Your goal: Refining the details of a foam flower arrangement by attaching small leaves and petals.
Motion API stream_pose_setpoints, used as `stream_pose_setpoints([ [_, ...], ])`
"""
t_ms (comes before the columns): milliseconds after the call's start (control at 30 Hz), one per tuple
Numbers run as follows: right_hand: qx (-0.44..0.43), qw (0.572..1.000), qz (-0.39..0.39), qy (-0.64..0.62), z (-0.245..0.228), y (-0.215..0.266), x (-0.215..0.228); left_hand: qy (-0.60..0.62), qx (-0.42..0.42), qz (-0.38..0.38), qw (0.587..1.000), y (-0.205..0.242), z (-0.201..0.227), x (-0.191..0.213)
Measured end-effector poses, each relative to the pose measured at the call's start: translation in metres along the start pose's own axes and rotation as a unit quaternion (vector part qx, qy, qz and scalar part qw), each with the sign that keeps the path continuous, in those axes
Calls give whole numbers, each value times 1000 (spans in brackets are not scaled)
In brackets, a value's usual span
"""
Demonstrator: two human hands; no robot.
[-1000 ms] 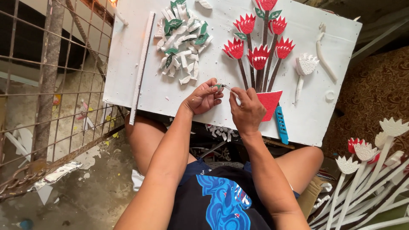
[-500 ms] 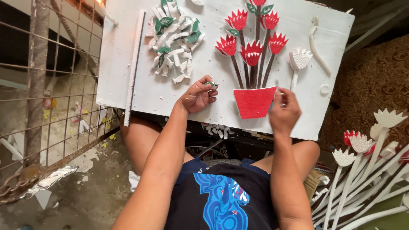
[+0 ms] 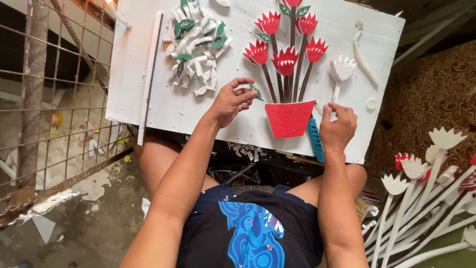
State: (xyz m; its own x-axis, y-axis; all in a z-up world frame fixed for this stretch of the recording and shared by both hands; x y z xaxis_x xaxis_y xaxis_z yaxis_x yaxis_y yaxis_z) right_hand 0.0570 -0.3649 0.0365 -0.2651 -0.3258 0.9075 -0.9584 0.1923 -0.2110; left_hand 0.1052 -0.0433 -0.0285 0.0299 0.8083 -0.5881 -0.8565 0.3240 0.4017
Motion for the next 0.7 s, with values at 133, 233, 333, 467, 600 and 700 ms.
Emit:
stream_pose_setpoints([
  [133, 5, 987, -43, -157, -49, -30, 21, -61, -18, 8, 998, -10, 23, -29],
  [233, -5, 942, -138, -304, -96, -50, 25, -107, -36, -18, 993, -20, 29, -49],
  [333, 24, 874, -261, -409, -137, -62, 23, -131, -45, -34, 990, -20, 38, -65],
  [467, 34, 829, -347, -437, -145, -71, 2, -150, -53, -52, 986, -20, 45, -71],
  [600, 18, 799, -394, -454, -149, -80, -1, -163, -64, -70, 982, -19, 49, -74],
  [700, 19, 799, -370, -473, -153, -97, 1, -144, -130, -7, 981, -28, 46, -57],
])
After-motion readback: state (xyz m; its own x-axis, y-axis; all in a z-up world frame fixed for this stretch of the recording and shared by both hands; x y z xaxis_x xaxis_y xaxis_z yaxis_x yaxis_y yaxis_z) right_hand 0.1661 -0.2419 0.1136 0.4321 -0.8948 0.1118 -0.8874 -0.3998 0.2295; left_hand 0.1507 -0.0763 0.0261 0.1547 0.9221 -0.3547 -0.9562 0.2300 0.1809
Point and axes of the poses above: each hand's wrist, its own y-axis away from the middle knuckle, its own x-axis out of the back of the hand, z = x × y, the point moved 7 cm from there along -y, towards the middle knuckle, and after that the axes turned 3 degrees about -z, right-handed, at the moved point
